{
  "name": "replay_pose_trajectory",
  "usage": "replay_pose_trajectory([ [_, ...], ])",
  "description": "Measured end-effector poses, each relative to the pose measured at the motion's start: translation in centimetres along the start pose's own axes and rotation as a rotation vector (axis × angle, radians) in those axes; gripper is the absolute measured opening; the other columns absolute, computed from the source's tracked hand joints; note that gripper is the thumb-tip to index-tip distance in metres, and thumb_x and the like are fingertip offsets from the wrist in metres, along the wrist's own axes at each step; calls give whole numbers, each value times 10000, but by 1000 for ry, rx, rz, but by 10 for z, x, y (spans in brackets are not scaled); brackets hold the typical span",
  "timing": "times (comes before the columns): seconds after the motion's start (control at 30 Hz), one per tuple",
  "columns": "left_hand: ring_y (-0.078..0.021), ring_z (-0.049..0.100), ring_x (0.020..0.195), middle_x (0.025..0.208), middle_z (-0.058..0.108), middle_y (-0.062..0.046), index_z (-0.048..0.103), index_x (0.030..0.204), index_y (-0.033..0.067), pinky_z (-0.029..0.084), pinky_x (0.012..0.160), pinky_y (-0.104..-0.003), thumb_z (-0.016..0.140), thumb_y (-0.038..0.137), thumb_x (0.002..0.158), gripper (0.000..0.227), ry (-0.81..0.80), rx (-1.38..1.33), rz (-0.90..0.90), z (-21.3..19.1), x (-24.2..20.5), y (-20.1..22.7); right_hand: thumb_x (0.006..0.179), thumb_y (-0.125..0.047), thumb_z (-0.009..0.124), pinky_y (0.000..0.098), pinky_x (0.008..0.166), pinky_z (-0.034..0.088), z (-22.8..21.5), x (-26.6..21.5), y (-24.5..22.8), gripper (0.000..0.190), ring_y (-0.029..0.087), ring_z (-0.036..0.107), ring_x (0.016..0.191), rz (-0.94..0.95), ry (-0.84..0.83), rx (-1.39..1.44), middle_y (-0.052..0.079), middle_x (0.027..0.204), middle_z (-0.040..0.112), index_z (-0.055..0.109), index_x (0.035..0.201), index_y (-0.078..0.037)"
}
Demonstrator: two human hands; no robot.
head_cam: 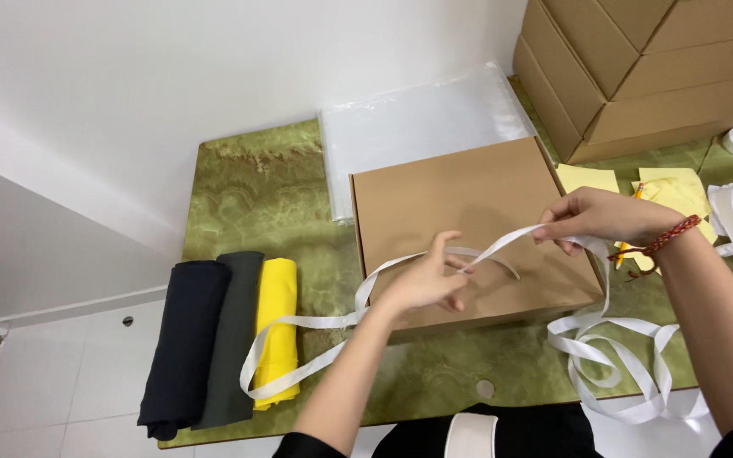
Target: The person places a plastic-wrapped garment into a cardboard box, closes the lid, and ties the box with a white ribbon. They then attach a yellow sticky note to the top of the box.
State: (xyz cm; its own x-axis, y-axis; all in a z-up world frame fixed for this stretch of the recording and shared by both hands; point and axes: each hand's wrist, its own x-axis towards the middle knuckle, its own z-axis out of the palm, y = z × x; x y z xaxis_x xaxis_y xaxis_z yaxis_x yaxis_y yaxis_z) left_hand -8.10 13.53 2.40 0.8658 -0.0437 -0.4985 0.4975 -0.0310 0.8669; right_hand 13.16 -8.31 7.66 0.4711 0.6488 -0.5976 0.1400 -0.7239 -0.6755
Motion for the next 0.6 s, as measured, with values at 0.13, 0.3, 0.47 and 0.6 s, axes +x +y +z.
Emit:
replay_pose_trajectory([
  [0.13, -166, 730, 726, 1523, 561, -167, 343, 1588, 157, 653, 657, -264, 504, 146, 1042, 569, -136, 260, -35, -60, -16, -16, 917, -290, 861, 339, 571, 375, -18, 8, 27, 335, 199, 554, 565, 35, -51, -129, 115, 583, 700, 834, 768, 9],
  [0.3, -41, 440, 506, 857, 757, -4, 711, 928, 128, 305, 469, -212, 651, 402, 1033, 300, -98, 327, 51, -121, -54, -11, 876, -293, 926, 382, 661, 341, -32, 9, 37, 489, 248, 475, 625, 78, 23, -62, 166, 580, 578, 708, 614, 58],
  [0.47, -56, 395, 504, 701, 614, 25, 712, 868, 164, 244, 468, -224, 721, 397, 1003, 269, 109, 264, -41, -172, -63, -29, 940, -235, 812, 387, 688, 435, -64, 61, 118, 432, 280, 583, 653, 83, -41, 42, 205, 668, 686, 871, 763, 155],
  [0.6, -74, 346, 526, 654, 479, 20, 698, 850, 110, 255, 522, -252, 706, 276, 1046, 257, 196, 114, -54, -188, -72, -26, 1008, -123, 687, 448, 725, 576, -75, 63, 136, 361, 390, 749, 695, 22, -83, 216, 274, 818, 810, 856, 938, 188],
])
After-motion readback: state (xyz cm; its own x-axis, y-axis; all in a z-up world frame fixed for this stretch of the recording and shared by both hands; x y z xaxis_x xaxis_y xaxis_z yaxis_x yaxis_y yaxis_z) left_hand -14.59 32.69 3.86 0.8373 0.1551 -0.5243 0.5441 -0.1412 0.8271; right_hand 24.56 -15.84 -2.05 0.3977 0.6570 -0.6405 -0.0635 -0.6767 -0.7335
